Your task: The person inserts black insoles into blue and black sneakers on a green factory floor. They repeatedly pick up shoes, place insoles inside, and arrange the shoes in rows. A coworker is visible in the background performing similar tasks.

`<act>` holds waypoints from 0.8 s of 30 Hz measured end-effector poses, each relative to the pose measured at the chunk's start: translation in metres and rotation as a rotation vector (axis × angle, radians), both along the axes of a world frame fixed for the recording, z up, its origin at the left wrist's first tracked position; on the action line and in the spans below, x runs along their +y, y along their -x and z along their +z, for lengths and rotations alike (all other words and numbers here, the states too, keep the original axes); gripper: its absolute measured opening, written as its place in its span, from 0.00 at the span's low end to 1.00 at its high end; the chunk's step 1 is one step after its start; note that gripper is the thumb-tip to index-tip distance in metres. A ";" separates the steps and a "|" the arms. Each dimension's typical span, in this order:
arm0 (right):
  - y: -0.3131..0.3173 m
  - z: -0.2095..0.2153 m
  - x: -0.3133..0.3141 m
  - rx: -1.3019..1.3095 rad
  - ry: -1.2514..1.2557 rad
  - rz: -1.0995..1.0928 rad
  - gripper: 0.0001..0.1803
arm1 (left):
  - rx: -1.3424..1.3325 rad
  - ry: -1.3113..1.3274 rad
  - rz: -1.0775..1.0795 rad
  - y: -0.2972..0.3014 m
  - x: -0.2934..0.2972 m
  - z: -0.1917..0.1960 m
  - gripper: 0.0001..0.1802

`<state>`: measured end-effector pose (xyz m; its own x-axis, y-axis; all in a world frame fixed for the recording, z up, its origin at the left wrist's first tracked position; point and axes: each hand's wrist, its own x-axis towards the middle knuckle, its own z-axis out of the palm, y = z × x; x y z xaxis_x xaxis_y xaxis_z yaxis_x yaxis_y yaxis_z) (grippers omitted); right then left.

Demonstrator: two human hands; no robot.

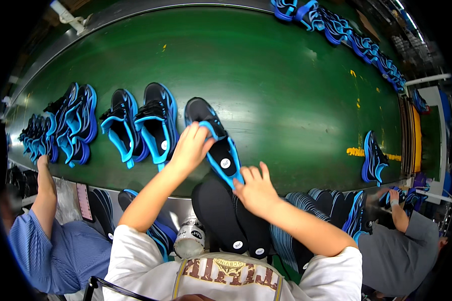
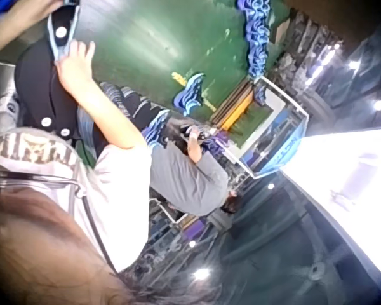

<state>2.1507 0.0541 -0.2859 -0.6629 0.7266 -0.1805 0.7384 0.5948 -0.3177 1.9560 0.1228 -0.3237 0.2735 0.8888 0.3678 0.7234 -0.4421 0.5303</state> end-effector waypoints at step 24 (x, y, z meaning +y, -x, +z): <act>-0.395 -0.038 0.045 -0.406 -0.152 -1.733 0.29 | 0.948 -0.073 0.035 0.019 0.047 -0.013 0.09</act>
<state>2.5460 0.0991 -0.3234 0.8654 0.5010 0.0066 0.5010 -0.8654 0.0037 1.9366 0.1698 -0.3367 0.4599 0.8858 0.0618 0.8518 -0.4205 -0.3125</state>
